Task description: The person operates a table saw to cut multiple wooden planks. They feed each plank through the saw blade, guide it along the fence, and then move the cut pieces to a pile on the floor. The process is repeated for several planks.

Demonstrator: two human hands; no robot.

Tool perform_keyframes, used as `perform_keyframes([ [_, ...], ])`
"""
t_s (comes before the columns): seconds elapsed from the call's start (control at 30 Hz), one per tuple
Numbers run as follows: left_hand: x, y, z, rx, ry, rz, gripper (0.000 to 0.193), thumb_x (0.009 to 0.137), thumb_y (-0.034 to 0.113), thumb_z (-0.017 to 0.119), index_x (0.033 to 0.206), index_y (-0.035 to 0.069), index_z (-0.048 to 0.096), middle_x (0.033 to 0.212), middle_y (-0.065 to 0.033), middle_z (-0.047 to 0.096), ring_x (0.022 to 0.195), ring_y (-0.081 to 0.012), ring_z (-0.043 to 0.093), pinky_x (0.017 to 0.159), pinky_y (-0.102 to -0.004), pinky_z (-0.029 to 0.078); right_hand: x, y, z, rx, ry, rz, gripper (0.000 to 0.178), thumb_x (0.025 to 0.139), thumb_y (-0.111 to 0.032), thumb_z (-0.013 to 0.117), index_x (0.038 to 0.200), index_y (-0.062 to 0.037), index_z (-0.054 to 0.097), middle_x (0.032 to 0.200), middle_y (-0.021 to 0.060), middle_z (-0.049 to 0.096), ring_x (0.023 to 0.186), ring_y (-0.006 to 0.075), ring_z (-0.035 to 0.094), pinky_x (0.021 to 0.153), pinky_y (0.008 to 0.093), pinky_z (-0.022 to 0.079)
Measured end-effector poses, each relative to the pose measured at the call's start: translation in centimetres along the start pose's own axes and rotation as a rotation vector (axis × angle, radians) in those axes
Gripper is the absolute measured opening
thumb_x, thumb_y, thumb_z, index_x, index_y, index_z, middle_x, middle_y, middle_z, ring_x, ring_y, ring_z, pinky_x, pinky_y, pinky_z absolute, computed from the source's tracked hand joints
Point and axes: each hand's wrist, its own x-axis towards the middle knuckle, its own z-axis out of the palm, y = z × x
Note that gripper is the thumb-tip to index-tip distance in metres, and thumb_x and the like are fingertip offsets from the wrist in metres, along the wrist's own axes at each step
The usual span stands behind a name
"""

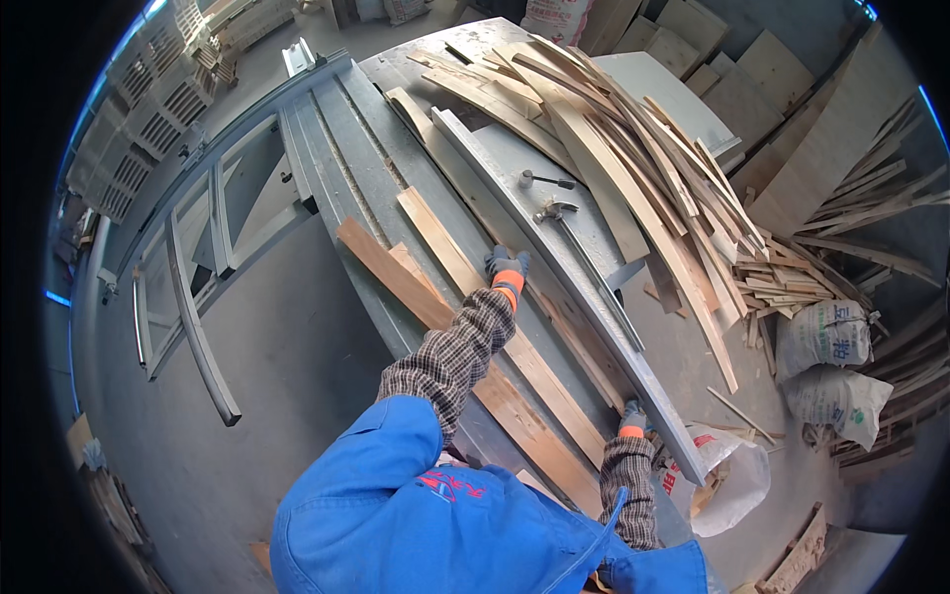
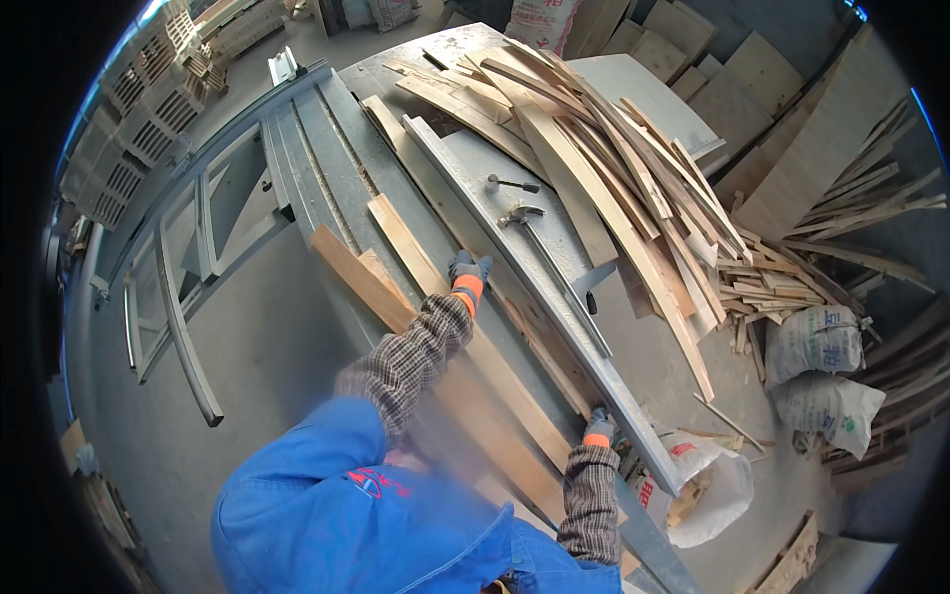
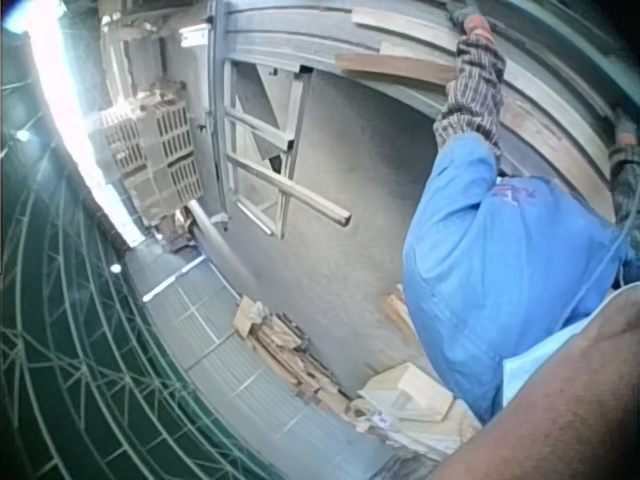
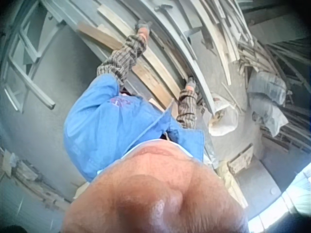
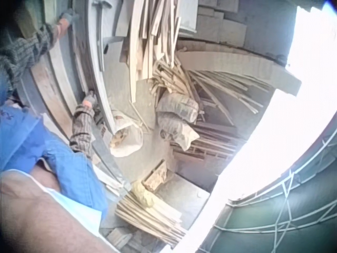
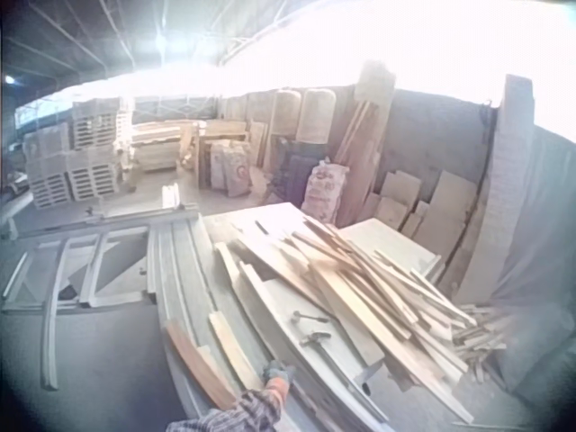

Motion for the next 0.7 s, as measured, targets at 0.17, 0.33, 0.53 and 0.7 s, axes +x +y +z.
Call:
perform_keyframes([
  [0.17, 2.0, 0.6, -0.5, 0.043, 0.051, 0.022, 0.075, 0.072, 0.043, 0.077, 0.127, -0.002, 0.052, 0.126, -0.0276, 0.053, 0.112, -0.0421, 0.053, 0.093, -0.0438, 0.045, -1.8, -3.3, 0.0, 0.043, -0.056, 0.008, 0.063, 0.088, -0.057, 0.050, 0.106, -0.0005, 0.069, 0.103, 0.0244, 0.067, 0.097, 0.0360, 0.063, 0.081, 0.0445, 0.048],
  [0.33, 7.0, 1.1, -1.9, 0.044, 0.058, -0.007, 0.076, 0.072, 0.043, 0.078, 0.127, -0.002, 0.052, 0.126, -0.0277, 0.052, 0.113, -0.0418, 0.053, 0.092, -0.0447, 0.045, -1.0, -5.7, 2.5, 0.039, -0.094, 0.002, 0.064, 0.088, -0.057, 0.048, 0.116, -0.0015, 0.065, 0.116, 0.0203, 0.064, 0.109, 0.0329, 0.058, 0.087, 0.0404, 0.047],
  [0.53, 7.7, 3.1, -3.3, 0.044, 0.018, -0.096, 0.079, 0.071, 0.043, 0.077, 0.132, 0.000, 0.049, 0.132, -0.0258, 0.049, 0.117, -0.0397, 0.053, 0.094, -0.0431, 0.046, 1.4, -6.3, 7.2, 0.023, -0.145, 0.019, 0.082, 0.085, -0.070, 0.043, 0.114, 0.0031, 0.065, 0.120, 0.0263, 0.060, 0.117, 0.0398, 0.054, 0.095, 0.0438, 0.044],
  [0.7, 9.0, 4.6, -4.0, 0.170, -0.044, -0.076, 0.080, 0.072, 0.048, 0.074, 0.134, 0.004, 0.049, 0.136, -0.0242, 0.046, 0.121, -0.0405, 0.051, 0.097, -0.0446, 0.045, 3.9, -5.8, 10.1, -0.006, -0.213, 0.052, 0.088, 0.085, -0.074, 0.041, 0.114, 0.0054, 0.064, 0.121, 0.0280, 0.060, 0.116, 0.0418, 0.055, 0.092, 0.0447, 0.044],
])
